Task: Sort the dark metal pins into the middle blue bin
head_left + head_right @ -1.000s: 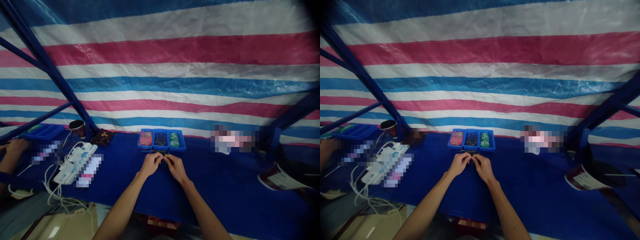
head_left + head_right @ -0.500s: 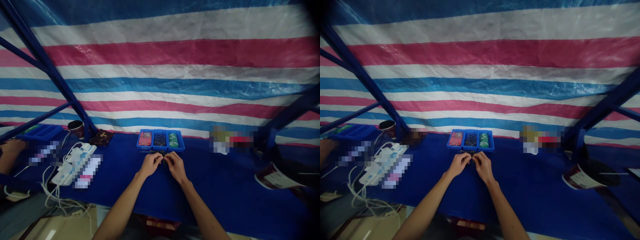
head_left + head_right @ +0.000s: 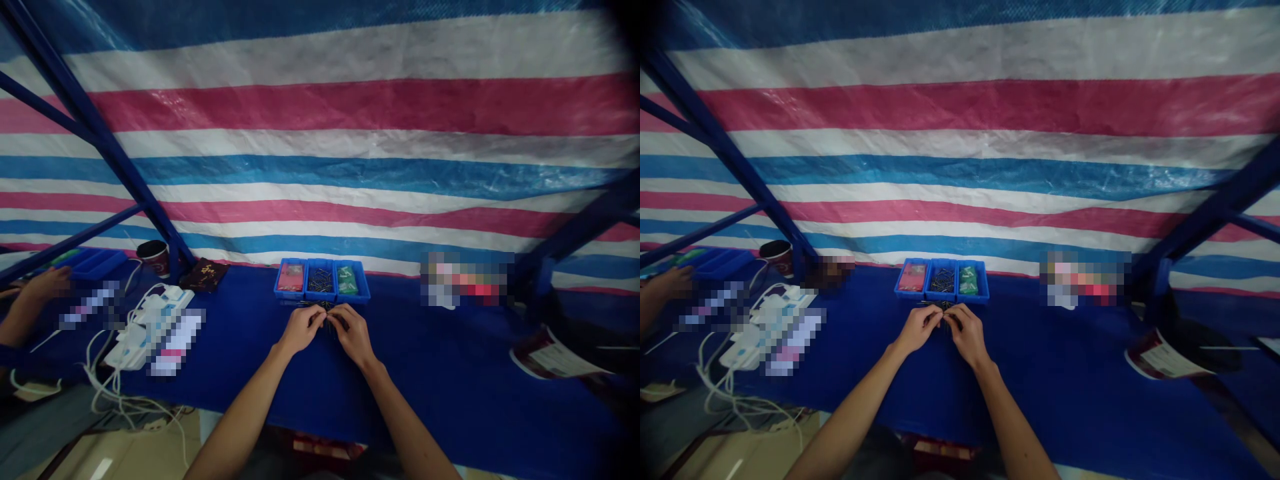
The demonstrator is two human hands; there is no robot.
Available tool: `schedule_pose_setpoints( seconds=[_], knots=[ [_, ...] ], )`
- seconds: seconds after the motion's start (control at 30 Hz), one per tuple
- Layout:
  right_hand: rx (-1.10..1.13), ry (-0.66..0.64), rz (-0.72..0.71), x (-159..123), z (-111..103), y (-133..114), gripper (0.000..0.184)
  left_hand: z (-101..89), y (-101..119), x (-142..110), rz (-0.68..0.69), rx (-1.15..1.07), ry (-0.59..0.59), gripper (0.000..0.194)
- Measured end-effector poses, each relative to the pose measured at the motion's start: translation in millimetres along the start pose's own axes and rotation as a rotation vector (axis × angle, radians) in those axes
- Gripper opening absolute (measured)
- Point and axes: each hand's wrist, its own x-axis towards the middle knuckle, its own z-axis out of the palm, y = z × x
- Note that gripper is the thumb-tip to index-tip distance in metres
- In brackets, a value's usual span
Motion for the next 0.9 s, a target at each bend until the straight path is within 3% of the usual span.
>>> schedule_pose_setpoints(
  seconds=[0.9],
  knots=[
    [-0.037, 0.042, 0.014, -0.8, -0.3, 5.0, 0.017, 0.5, 0.0, 0.9, 0.016, -0.014, -0.008, 0.03]
  ],
)
